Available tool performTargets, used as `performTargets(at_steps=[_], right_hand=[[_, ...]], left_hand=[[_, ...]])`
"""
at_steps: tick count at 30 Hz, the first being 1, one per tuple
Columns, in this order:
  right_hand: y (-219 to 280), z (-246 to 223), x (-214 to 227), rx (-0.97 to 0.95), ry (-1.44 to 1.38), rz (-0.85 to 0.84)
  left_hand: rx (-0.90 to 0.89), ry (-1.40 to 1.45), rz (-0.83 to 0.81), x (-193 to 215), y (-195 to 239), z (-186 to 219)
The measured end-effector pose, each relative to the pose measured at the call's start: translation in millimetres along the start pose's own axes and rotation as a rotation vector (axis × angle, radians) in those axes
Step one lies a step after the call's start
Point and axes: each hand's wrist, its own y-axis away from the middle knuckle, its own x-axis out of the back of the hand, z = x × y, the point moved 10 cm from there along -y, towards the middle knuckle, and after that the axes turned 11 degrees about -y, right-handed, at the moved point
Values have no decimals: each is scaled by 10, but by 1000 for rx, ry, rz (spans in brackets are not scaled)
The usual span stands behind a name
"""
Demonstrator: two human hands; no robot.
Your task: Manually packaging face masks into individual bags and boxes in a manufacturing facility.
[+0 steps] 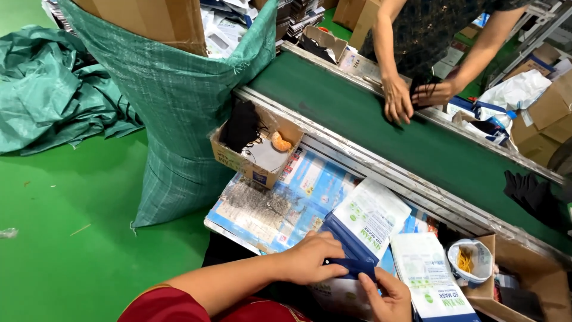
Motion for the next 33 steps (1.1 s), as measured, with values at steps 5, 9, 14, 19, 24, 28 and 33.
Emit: performTargets(at_steps=[5, 9, 14, 19, 24, 28, 33], right_hand=[[44, 60, 322, 13, -62, 58], [79, -19, 596, 87, -34, 174], [68, 434, 699, -16, -81, 113], [54, 316, 1089, 129, 270, 138], [-55, 324, 1320, 321, 687, 16], [42, 420, 1418, 320, 417, 143], [159, 345, 1002, 52, 235, 212]], left_hand=[[-97, -49, -1, 131, -37, 163], [-93, -148, -128, 80, -49, 153], [-200, -253, -50, 38, -58, 316], [-149, -4, -128, -42, -96, 130], [-113, 178, -206, -123, -96, 84], [-22, 204, -294, -83, -220, 144], [-334, 12, -56, -38, -217, 348]])
